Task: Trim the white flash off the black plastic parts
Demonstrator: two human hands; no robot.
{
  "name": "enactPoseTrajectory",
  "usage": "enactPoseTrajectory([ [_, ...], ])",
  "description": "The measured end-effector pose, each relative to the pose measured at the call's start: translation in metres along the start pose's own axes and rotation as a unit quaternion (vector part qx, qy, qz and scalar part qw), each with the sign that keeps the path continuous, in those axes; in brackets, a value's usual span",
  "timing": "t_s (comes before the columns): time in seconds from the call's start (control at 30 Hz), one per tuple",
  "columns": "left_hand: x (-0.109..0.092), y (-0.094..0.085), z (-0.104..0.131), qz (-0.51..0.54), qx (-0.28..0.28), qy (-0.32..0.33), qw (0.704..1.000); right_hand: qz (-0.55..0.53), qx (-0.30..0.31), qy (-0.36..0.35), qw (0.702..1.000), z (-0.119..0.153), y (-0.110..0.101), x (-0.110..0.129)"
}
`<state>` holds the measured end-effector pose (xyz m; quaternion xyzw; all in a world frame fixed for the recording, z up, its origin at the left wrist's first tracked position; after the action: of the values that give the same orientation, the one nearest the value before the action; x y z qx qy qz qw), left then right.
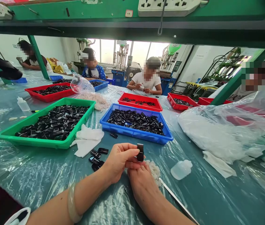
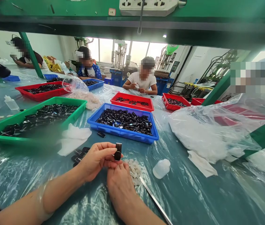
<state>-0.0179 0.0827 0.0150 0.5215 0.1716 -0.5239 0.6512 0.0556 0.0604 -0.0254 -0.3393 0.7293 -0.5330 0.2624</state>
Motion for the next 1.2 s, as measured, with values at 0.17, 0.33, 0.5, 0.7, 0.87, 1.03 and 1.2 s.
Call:
enactPoseTrajectory([
  [0.17,0.002,0.002,0.001,-0.008,-0.004,0.001,1.000,-0.068,-0.108,-0.056,0.990,0.026,-0.033,0.002],
  [0.33,0.009,0.008,0.003,-0.030,0.002,-0.017,0.999,-0.169,-0.146,-0.052,0.973,0.047,-0.059,-0.009],
  [0.5,0.021,0.016,0.004,-0.071,0.042,-0.039,0.996,-0.306,-0.127,0.042,0.942,0.061,-0.069,-0.029],
  [0.7,0.033,0.026,0.007,-0.094,0.091,-0.070,0.989,-0.414,-0.186,0.211,0.866,0.078,-0.070,-0.055],
  [0.87,0.042,0.033,0.010,-0.097,0.128,-0.094,0.983,-0.453,-0.262,0.260,0.812,0.084,-0.077,-0.063],
  [1.03,0.048,0.036,0.013,-0.175,0.112,-0.086,0.974,-0.486,-0.292,0.235,0.789,0.083,-0.082,-0.060],
  [1.2,0.048,0.035,0.014,-0.197,0.087,-0.076,0.974,-0.550,-0.279,0.215,0.757,0.082,-0.075,-0.054],
])
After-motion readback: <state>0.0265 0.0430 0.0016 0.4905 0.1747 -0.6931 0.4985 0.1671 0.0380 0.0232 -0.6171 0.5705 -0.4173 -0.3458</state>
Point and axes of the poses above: each hand's wrist, its own z-axis away from the middle knuckle, its own y-axis out of the palm, x = y × z, the point moved 6 cm from there along -z, towards the middle knuckle, and after that the axes turned 13 degrees about -y, right-handed, at the moved point
